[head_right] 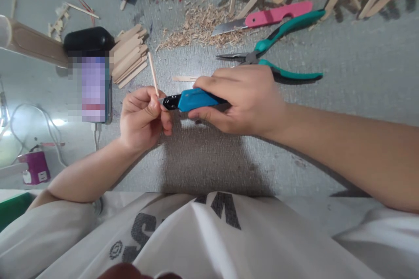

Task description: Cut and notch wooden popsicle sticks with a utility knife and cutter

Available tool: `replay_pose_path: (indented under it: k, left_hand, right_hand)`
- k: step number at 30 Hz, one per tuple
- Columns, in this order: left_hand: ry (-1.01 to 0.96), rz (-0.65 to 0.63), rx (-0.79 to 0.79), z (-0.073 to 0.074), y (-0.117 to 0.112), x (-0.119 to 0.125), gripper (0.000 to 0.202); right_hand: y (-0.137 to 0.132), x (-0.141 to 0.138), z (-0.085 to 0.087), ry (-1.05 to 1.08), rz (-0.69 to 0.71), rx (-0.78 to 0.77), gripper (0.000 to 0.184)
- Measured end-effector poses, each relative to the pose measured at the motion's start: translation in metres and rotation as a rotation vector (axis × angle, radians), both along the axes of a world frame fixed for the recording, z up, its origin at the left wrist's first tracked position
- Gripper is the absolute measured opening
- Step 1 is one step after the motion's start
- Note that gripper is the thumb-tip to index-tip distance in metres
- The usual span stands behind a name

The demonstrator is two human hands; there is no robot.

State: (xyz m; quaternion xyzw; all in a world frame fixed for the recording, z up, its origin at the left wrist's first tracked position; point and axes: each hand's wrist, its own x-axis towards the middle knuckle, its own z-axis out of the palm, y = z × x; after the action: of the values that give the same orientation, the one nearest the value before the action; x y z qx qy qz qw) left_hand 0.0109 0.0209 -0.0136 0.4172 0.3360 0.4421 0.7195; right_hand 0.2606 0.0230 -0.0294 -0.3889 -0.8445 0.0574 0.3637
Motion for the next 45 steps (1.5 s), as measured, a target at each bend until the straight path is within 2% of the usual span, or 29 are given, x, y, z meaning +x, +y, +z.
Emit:
replay_pose_path:
  k: [4,8,13,18,23,26,29,32,34,39,45]
  left_hand:
    - [-0.024,-0.015,0.020,-0.001,0.000,0.001,0.047]
    - [-0.037,-0.024,0.032,-0.001,0.001,0.000,0.045]
    - [0.007,-0.048,0.064,-0.003,0.000,-0.001,0.045]
    - [0.057,-0.006,0.108,-0.005,-0.007,0.000,0.044]
    - [0.083,0.001,0.107,-0.003,-0.009,0.001,0.047]
    - [0.079,-0.013,0.073,-0.002,-0.007,0.002,0.051]
    - [0.062,0.000,0.052,0.000,-0.006,0.003,0.052]
    - [0.068,0.020,0.020,0.001,-0.005,0.004,0.054]
    - [0.073,0.022,0.006,0.002,-0.004,0.004,0.057]
    - [0.084,0.006,-0.003,0.001,-0.004,0.003,0.057]
    - [0.044,0.000,0.043,-0.001,-0.004,0.004,0.051]
  right_hand:
    - [-0.001,0.000,0.001,-0.012,0.013,-0.100,0.058]
    - [-0.002,0.002,0.005,-0.040,0.011,-0.201,0.062]
    - [0.001,0.005,0.002,0.006,0.093,-0.216,0.059]
    - [0.001,0.004,0.004,0.057,0.157,-0.252,0.051]
    - [-0.004,-0.001,0.008,0.079,0.101,-0.308,0.044]
    - [-0.007,-0.004,0.009,0.045,0.013,-0.295,0.047]
    - [-0.008,-0.005,0.010,0.005,-0.063,-0.235,0.044]
    - [-0.007,-0.004,0.011,0.068,-0.141,-0.105,0.040]
    - [-0.006,-0.003,0.010,0.095,-0.167,-0.089,0.040]
    - [-0.001,0.000,0.007,0.091,0.026,-0.171,0.043]
    - [0.002,-0.001,0.007,0.077,0.085,-0.139,0.044]
